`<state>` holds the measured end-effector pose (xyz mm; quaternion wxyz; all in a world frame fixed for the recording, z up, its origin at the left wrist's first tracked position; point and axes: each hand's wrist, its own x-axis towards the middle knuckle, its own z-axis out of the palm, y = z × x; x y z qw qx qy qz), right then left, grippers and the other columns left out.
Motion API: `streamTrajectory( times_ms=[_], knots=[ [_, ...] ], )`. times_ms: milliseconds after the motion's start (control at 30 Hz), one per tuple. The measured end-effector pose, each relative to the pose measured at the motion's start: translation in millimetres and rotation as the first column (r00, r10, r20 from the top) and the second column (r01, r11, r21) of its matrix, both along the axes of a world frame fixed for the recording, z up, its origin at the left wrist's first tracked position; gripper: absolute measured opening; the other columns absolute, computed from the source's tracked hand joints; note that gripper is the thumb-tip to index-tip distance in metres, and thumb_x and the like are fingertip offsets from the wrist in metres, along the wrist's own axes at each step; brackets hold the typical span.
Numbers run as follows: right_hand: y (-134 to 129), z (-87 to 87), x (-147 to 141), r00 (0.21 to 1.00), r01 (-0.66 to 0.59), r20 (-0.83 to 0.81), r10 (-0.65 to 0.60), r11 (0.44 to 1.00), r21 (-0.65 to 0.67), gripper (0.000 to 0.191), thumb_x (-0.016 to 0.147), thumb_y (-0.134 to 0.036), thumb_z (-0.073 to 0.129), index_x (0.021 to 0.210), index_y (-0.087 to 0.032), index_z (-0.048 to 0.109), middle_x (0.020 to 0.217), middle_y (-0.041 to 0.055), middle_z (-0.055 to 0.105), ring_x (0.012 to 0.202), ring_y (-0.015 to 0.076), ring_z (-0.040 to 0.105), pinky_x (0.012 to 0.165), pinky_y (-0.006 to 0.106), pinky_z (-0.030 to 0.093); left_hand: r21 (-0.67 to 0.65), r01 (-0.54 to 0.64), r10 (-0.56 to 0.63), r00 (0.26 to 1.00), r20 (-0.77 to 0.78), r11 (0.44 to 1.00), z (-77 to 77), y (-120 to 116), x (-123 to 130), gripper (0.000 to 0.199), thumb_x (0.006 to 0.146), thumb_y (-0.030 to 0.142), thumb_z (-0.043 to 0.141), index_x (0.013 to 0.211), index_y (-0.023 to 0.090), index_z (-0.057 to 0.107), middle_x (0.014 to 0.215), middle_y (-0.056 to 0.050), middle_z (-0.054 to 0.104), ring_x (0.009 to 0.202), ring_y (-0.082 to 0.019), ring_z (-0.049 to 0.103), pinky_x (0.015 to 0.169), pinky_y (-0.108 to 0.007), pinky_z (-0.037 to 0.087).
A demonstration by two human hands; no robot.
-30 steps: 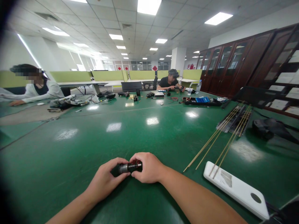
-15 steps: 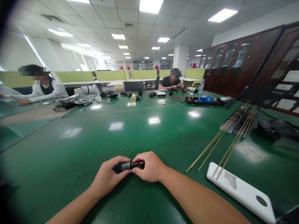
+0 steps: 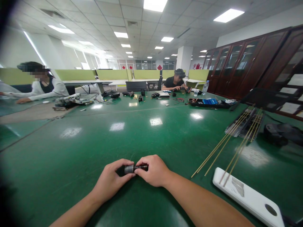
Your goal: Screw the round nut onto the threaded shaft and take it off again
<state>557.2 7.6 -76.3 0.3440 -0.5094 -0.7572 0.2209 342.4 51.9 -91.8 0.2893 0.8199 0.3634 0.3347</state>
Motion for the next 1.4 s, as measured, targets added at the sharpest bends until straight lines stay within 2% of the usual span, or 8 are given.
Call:
streamTrajectory(
  times_ms=[233, 533, 1233, 1400],
  knots=[
    [-1.2, 0.5, -1.8, 0.999, 0.012, 0.030, -0.013, 1.000, 0.019, 0.013, 0.084, -0.027, 0.068, 0.095, -0.023, 0.074, 0.084, -0.0001, 0.072, 0.075, 0.0150, 0.063, 0.070, 0.025, 0.043, -0.050, -0.011, 0.010, 1.000, -0.017, 0.999, 4.5, -1.2, -0.1, 0.027, 0.078, 0.025, 0.077, 0.103, 0.029, 0.071, 0.100, 0.002, 0.073, 0.094, -0.021, 0.068, 0.086, -0.031, 0.052],
    [-1.0, 2.6, -2.0, 0.999, 0.025, 0.021, -0.025, 1.000, -0.008, 0.014, 0.083, -0.027, 0.068, 0.095, -0.023, 0.075, 0.082, -0.0001, 0.072, 0.073, 0.0149, 0.063, 0.070, 0.026, 0.044, 0.005, -0.006, 0.006, 1.000, 0.013, 1.000, 2.0, -0.8, -0.8, 0.028, 0.078, 0.024, 0.076, 0.105, 0.028, 0.071, 0.103, 0.000, 0.072, 0.096, -0.022, 0.068, 0.088, -0.033, 0.053],
    [1.7, 1.6, -4.8, 0.999, 0.046, 0.023, -0.046, 0.998, -0.034, 0.012, 0.084, -0.028, 0.068, 0.092, -0.023, 0.075, 0.081, 0.0006, 0.073, 0.072, 0.0163, 0.064, 0.067, 0.027, 0.044, -0.027, -0.051, 0.052, 0.998, 0.023, 0.998, -0.8, 0.2, -2.2, 0.030, 0.076, 0.023, 0.078, 0.105, 0.029, 0.072, 0.103, 0.000, 0.073, 0.097, -0.023, 0.068, 0.089, -0.035, 0.054],
    [0.6, 2.6, -4.3, 0.999, 0.042, 0.011, -0.041, 0.999, -0.031, 0.010, 0.084, -0.027, 0.068, 0.091, -0.023, 0.075, 0.081, 0.0000, 0.073, 0.071, 0.0157, 0.064, 0.067, 0.027, 0.044, -0.001, -0.050, 0.050, 0.999, 0.021, 0.999, -1.2, 1.3, -2.4, 0.034, 0.075, 0.021, 0.079, 0.106, 0.032, 0.071, 0.105, 0.003, 0.072, 0.099, -0.021, 0.067, 0.092, -0.034, 0.052]
  ],
)
